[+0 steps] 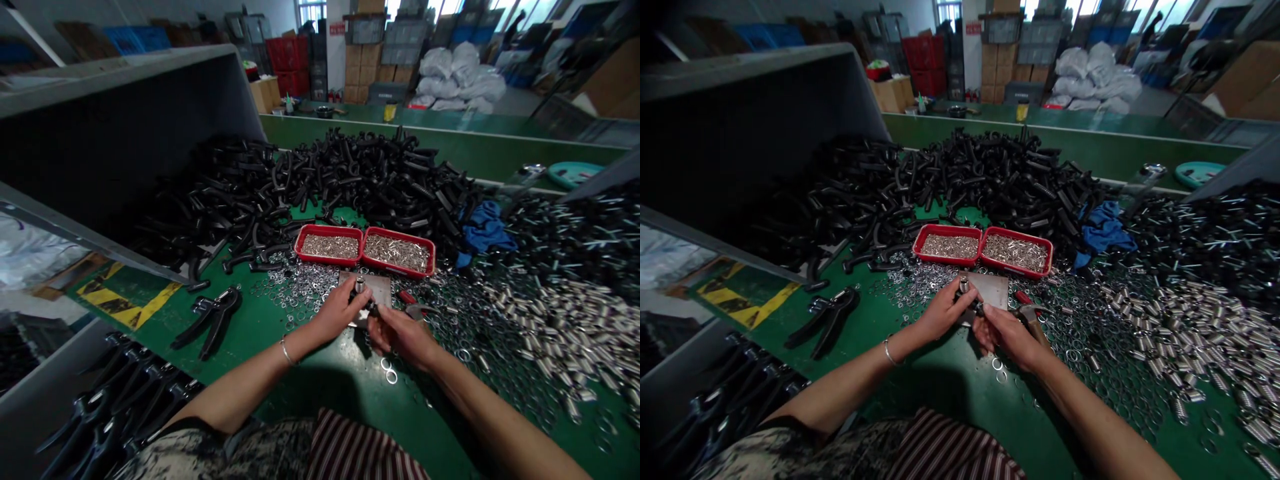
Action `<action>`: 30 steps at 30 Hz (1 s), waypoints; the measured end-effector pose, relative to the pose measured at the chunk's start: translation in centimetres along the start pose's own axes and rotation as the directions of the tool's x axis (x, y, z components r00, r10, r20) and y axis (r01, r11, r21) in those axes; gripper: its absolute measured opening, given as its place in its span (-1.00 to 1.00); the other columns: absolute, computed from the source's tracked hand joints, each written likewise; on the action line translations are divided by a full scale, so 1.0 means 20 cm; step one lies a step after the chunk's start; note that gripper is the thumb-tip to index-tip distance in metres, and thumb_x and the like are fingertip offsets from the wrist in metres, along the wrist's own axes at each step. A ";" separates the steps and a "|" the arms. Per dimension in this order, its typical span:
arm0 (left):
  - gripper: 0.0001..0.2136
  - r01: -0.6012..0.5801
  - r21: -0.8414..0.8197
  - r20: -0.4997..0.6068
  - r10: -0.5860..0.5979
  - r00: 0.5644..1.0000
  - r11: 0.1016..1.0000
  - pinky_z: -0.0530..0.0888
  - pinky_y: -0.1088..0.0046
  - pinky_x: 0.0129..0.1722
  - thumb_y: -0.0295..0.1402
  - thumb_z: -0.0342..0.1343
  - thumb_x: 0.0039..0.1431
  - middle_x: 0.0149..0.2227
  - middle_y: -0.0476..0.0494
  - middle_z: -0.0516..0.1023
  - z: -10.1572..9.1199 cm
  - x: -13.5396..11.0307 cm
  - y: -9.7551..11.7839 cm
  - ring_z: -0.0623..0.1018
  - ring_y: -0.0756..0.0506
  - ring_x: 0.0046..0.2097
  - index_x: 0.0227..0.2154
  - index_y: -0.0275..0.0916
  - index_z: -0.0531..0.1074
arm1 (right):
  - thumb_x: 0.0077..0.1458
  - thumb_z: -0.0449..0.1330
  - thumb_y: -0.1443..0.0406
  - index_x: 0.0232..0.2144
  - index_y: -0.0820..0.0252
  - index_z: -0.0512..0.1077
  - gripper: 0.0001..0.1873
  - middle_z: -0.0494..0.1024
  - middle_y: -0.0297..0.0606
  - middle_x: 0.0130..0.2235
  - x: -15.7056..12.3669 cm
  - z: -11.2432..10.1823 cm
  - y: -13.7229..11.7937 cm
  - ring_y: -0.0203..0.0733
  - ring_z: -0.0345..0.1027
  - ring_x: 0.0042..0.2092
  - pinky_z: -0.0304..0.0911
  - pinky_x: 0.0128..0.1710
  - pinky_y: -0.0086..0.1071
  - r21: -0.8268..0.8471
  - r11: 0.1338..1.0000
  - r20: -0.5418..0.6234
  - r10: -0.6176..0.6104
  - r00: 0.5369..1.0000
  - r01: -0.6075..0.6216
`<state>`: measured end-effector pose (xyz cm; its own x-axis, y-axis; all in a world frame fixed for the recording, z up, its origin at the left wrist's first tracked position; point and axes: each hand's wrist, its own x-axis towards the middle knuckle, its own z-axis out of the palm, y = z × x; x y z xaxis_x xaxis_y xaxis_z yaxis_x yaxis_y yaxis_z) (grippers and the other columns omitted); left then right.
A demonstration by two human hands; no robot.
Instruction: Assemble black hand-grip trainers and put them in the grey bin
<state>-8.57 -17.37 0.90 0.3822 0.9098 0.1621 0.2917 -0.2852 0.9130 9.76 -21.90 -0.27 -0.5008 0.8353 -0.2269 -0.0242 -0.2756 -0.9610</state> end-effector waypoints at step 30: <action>-0.75 -0.074 -0.069 -0.077 0.069 0.995 0.995 0.40 0.37 -0.06 -0.13 -0.03 0.37 -0.25 -0.09 0.51 0.00 0.01 -0.09 0.49 -0.07 -0.18 -0.23 -0.21 0.38 | 0.27 -0.46 -0.21 -0.40 0.13 0.31 -0.23 0.36 -0.34 -0.63 0.07 0.03 -0.06 -0.30 0.06 -0.70 0.05 -0.66 -0.40 -0.280 0.952 -0.035 0.118 0.992 -0.123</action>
<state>-9.00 -16.74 -0.73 0.3328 0.9085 0.2527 0.2010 -0.3302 0.9223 8.62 -20.64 0.57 -0.4698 0.8130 -0.3440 0.2810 -0.2317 -0.9313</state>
